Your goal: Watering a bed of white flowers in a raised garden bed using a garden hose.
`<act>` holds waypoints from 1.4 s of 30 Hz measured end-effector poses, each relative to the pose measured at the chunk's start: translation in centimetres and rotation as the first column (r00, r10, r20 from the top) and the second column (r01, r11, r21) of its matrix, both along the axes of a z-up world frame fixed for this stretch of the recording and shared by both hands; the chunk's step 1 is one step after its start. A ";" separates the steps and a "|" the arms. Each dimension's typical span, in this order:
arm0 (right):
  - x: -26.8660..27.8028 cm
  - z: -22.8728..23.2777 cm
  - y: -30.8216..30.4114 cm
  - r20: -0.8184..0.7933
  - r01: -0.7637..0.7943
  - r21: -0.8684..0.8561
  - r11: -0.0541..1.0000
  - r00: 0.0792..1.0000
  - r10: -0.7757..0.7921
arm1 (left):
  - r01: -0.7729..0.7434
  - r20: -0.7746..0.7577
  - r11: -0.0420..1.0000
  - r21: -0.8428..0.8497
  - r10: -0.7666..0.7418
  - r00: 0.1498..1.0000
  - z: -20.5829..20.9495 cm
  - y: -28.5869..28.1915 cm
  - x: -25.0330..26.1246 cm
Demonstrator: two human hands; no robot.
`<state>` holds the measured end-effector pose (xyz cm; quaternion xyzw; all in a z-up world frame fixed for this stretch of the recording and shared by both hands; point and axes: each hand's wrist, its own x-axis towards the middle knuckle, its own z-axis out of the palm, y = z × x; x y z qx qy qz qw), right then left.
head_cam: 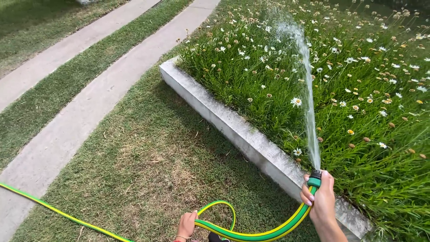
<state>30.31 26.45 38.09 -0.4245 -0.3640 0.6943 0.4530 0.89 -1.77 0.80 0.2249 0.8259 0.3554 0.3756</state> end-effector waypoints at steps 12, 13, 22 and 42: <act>-0.5 -1.4 -1.0 0.010 -0.025 -0.077 0.997 1.000 0.026 | 0.007 0.025 0.999 -0.040 -0.006 1.000 -1.3 -0.4 -1.6; -0.6 -1.3 -0.9 0.009 -0.025 -0.075 0.997 1.000 0.025 | 0.008 0.023 0.999 -0.037 -0.007 1.000 -0.7 -0.2 -1.4; -1.1 -4.1 -0.5 -0.014 -0.143 -0.227 0.963 0.990 0.143 | -0.065 0.089 0.998 -0.017 0.066 0.994 0.0 -1.6 -1.6; 0.2 -3.8 -1.3 -0.070 -0.186 -0.236 0.954 0.982 0.174 | 0.367 -0.238 0.901 -0.233 -0.419 0.876 -3.2 0.5 -2.5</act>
